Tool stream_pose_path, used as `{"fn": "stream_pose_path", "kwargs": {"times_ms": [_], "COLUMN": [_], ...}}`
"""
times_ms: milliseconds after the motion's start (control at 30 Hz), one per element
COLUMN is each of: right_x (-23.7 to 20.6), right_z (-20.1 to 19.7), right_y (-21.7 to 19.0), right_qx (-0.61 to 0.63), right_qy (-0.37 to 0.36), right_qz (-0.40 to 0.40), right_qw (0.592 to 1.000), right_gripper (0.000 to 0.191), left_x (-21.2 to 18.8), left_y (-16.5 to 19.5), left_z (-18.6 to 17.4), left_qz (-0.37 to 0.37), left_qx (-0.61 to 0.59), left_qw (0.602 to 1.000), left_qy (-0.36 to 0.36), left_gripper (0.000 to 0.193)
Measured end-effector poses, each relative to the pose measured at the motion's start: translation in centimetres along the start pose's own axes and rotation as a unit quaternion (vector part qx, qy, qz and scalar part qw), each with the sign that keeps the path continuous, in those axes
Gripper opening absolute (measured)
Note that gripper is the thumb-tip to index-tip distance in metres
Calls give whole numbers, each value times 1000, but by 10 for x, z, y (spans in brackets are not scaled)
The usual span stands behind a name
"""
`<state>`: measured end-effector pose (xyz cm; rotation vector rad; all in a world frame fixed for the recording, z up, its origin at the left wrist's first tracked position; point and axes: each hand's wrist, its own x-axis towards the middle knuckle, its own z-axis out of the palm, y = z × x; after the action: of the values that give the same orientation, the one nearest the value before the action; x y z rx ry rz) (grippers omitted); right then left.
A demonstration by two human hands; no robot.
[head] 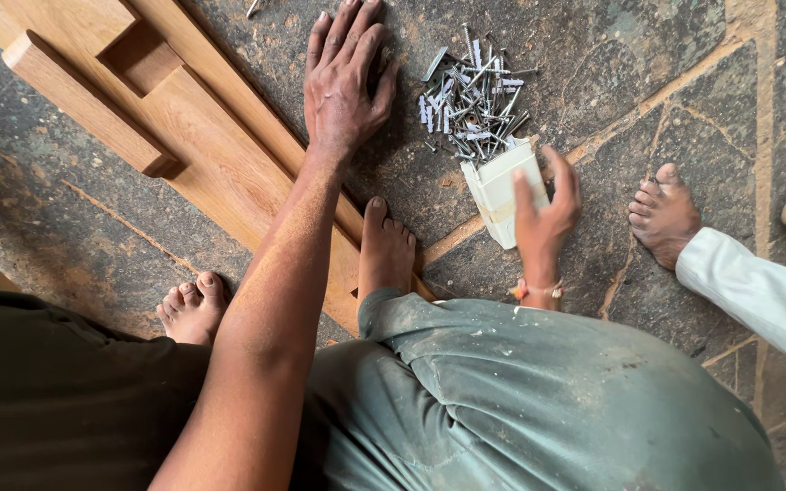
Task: The person sits on the floor and uses their hands to pick up scattered nails from the ground and place them into a small white container. They repeatedly gather the nails and transfer them into the container.
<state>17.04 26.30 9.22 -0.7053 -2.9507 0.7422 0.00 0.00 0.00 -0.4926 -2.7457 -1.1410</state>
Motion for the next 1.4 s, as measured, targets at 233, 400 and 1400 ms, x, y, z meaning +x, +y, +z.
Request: {"fn": "stream_pose_path", "kwargs": {"times_ms": [233,400,1400], "right_x": [77,111,113], "right_z": [20,39,36], "right_y": [-4,-12,-52], "right_qx": [-18,167,548], "right_qy": [-82,-151,-135], "right_qz": [183,264,97], "right_qw": [979,938,820], "right_gripper": [27,6,44], "left_x": [-2,-3,20], "left_y": [0,-6,-21], "left_z": [-7,-9,-14], "left_qz": [-13,-13,-54], "left_qx": [-10,5,-67], "left_qw": [1000,1000,996], "left_qy": [-17,-13,-14], "left_gripper": [37,38,18]}}
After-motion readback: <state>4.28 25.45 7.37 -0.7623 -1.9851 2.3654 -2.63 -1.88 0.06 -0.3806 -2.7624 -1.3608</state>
